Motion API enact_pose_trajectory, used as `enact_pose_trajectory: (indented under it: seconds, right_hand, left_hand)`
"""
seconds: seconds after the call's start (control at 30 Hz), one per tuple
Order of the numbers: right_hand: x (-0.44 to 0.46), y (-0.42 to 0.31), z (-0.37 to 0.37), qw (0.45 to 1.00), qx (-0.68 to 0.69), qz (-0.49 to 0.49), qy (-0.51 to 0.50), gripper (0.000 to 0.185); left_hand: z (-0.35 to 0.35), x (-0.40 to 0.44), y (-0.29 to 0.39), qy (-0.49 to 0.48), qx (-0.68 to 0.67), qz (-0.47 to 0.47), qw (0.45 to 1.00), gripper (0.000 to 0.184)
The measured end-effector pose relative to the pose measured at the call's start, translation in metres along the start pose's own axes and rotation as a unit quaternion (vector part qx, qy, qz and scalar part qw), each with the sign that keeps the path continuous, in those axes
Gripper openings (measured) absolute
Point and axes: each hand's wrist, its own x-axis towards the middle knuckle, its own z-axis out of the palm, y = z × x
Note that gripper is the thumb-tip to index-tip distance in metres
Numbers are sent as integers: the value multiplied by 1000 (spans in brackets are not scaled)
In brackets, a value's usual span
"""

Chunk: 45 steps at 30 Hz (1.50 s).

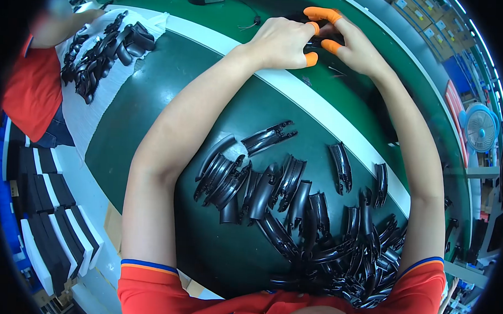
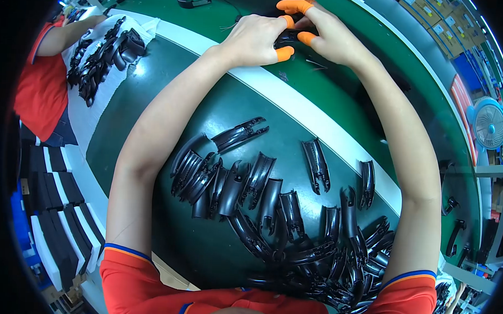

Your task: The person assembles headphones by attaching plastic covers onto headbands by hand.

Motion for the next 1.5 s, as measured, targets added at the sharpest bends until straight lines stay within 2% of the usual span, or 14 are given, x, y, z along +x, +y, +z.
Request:
enact_pose_trajectory:
  seconds: [0.4, 0.43, 0.57, 0.67, 0.77, 0.83, 0.93, 1.07, 1.17, 1.27, 1.3, 1.37, 1.43, 1.5]
  right_hand:
    - [-6, 2, -6, 988, -145, 47, -13, 67]
    - [-12, 5, -8, 990, -138, 5, -13, 65]
    - [-37, 24, -22, 978, -136, 155, -22, 54]
    - [-51, 26, -32, 960, -224, 169, -4, 57]
    - [-62, 26, -35, 946, -266, 186, -6, 59]
    - [-56, 22, -36, 938, -342, 51, 24, 58]
    - [-30, -7, -16, 969, -237, 30, 63, 44]
    - [8, -19, 17, 979, -200, -5, 34, 33]
    - [32, -20, 41, 971, -230, -22, 55, 24]
    - [47, -20, 40, 955, -282, -88, -40, 20]
    - [47, -25, 39, 984, -160, -33, -77, 15]
    - [56, -8, 51, 986, -151, 18, -68, 12]
    - [59, 3, 51, 980, -170, -101, 19, 14]
    - [63, -4, 38, 993, -74, -63, 65, 16]
  left_hand:
    - [13, 2, 10, -14, -40, -12, 999, 35]
    - [18, 4, 7, 38, -82, 25, 996, 40]
    - [4, 13, 6, 303, -30, 182, 935, 41]
    - [-55, 9, 22, -100, -107, 30, 989, 30]
    - [-85, 5, 32, -496, -214, -67, 839, 34]
    - [-85, 2, 47, -541, -146, -107, 821, 31]
    - [-73, 4, 60, -583, -107, -69, 802, 25]
    - [-71, 3, 53, -570, -150, -28, 808, 13]
    - [-72, 4, 22, -445, -273, 76, 850, 15]
    - [-86, -3, -12, -359, -528, -50, 768, 23]
    - [-89, -3, -21, -309, -591, -66, 742, 26]
    - [-73, -7, -40, -137, -667, -62, 730, 24]
    - [-69, -7, -54, -38, -689, -126, 713, 22]
    - [-61, -11, -102, -12, -776, -125, 618, 24]
